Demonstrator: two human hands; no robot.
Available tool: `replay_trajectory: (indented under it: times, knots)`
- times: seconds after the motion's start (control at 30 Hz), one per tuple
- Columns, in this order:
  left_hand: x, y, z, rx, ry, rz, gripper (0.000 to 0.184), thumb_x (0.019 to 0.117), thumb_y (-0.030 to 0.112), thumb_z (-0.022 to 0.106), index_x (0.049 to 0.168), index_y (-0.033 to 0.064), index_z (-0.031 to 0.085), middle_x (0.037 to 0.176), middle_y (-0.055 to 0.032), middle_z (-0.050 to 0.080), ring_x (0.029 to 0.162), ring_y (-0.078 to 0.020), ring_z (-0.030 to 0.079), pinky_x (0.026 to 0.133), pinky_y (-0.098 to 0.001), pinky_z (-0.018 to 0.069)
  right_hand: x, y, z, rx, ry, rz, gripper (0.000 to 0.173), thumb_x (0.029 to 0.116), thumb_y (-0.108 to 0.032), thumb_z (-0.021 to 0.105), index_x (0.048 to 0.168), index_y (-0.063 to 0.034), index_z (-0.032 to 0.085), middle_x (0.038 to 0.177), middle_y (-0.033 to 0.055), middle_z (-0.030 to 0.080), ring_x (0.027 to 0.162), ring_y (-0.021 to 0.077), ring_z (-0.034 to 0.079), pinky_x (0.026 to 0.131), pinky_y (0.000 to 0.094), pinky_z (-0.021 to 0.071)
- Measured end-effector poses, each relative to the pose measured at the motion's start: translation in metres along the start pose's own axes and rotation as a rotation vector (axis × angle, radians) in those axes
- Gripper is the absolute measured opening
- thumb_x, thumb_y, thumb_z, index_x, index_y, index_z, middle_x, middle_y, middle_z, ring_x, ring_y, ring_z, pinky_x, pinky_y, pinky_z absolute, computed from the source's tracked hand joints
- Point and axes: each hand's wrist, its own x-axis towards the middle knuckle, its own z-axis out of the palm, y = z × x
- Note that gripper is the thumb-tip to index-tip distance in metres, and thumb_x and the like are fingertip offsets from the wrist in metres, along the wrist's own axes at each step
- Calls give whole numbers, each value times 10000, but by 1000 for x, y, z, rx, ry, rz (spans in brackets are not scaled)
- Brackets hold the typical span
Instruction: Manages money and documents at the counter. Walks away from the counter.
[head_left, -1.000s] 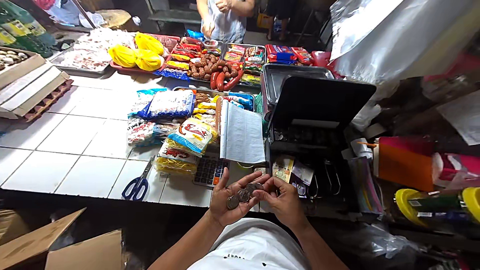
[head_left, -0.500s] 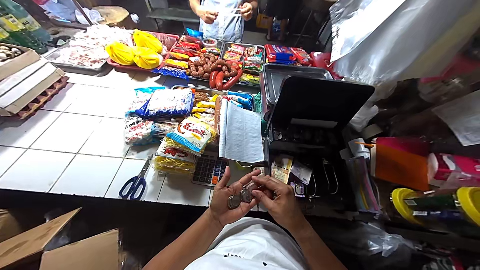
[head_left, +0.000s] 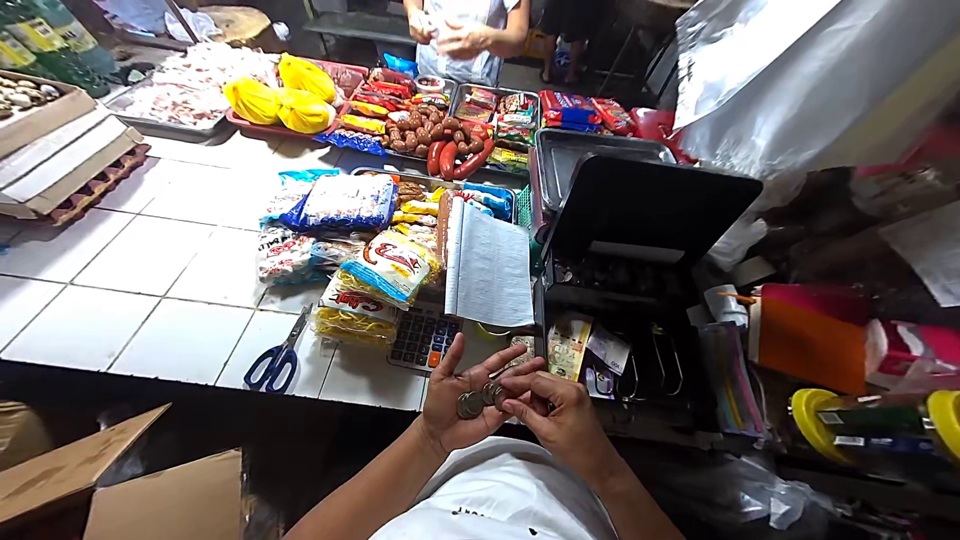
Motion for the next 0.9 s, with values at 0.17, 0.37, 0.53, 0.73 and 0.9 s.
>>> replay_trajectory:
  times: [0.17, 0.37, 0.53, 0.73, 0.9]
  knots:
    - [0, 0, 0, -4, -25, 50, 1025, 907, 810, 287, 1568, 29, 350, 1613, -248, 345, 1436, -367, 445, 1122, -427, 434, 0, 1, 0, 109, -45, 70, 154, 840, -159, 786, 925, -50, 718, 830, -46, 679, 638, -69, 506, 573, 100, 414]
    - [0, 6, 7, 2, -26, 69, 1046, 919, 813, 185, 1576, 12, 328, 1637, -241, 305, 1486, -389, 371, 1199, -484, 344, 3, 12, -11, 1075, -156, 143, 82, 887, -246, 696, 869, -192, 637, 727, -59, 604, 510, -3, 518, 440, 159, 410]
    - [0, 1, 5, -17, -13, 55, 987, 933, 786, 176, 1582, 57, 323, 1620, -227, 344, 1439, -374, 442, 1156, -461, 402, 9, 2, -11, 868, -51, 188, 113, 925, -196, 636, 971, -121, 706, 759, -20, 678, 511, -1, 552, 441, 156, 441]
    - [1, -6, 0, 7, -17, 79, 996, 927, 797, 217, 1568, 48, 362, 1618, -216, 353, 1448, -353, 431, 1131, -441, 423, 3, 3, 25, -186, 145, -173, 286, 853, -248, 768, 984, 6, 793, 788, 70, 737, 652, 33, 628, 647, 159, 528]
    - [1, -3, 1, 0, 32, 117, 1033, 940, 776, 56, 1547, 0, 367, 1592, -239, 384, 1435, -355, 450, 1137, -424, 424, 5, 7, 24, -252, 205, -228, 251, 965, -133, 573, 983, 25, 767, 798, 90, 739, 697, 58, 685, 696, 170, 560]
